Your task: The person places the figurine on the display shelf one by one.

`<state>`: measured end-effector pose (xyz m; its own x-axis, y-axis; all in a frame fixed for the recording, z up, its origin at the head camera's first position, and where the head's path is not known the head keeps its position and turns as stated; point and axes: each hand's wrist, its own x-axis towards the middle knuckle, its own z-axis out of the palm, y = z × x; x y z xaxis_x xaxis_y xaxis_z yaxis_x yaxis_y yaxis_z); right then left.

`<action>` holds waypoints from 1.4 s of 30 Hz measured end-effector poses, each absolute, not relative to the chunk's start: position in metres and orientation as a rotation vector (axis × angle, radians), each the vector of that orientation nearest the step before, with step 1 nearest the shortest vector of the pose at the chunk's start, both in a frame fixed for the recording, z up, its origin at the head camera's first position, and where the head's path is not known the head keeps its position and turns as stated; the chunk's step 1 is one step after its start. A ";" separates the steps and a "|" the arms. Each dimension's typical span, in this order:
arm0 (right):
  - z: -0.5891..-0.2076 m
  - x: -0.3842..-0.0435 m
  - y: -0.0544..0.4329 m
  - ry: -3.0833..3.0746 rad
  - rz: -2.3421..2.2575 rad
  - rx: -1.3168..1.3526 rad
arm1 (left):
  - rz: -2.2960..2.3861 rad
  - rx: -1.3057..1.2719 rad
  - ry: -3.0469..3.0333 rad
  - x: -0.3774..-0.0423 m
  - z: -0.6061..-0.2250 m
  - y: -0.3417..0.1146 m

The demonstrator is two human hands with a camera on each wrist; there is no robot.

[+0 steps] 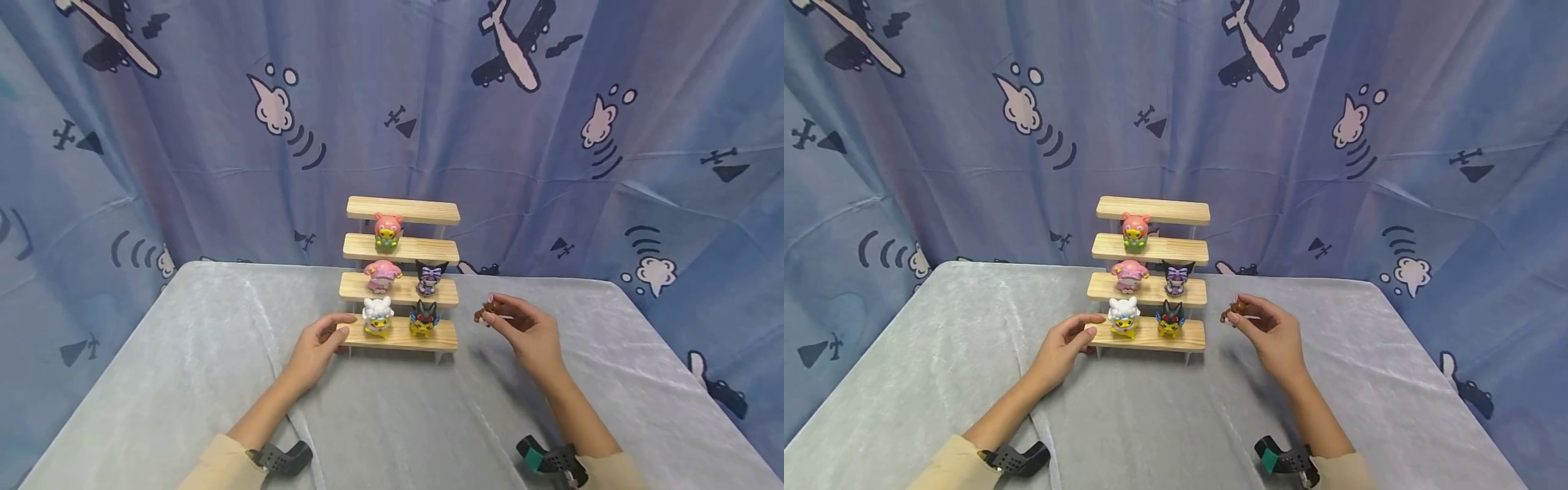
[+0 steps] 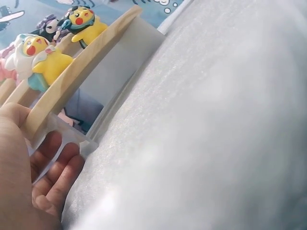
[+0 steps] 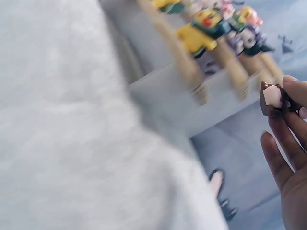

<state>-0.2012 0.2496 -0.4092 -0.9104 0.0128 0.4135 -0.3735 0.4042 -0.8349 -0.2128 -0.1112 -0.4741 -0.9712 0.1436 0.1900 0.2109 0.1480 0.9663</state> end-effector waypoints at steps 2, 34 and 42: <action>-0.397 -0.203 0.247 -2.308 1.475 0.333 | -1.988 -0.354 -2.337 -0.212 -0.474 -0.111; -0.310 -0.287 0.157 -2.429 1.287 0.522 | -1.999 -0.353 -2.325 -0.214 -0.476 -0.111; -0.316 -0.296 0.156 -2.530 1.218 0.439 | -2.012 -0.345 -2.327 -0.214 -0.475 -0.110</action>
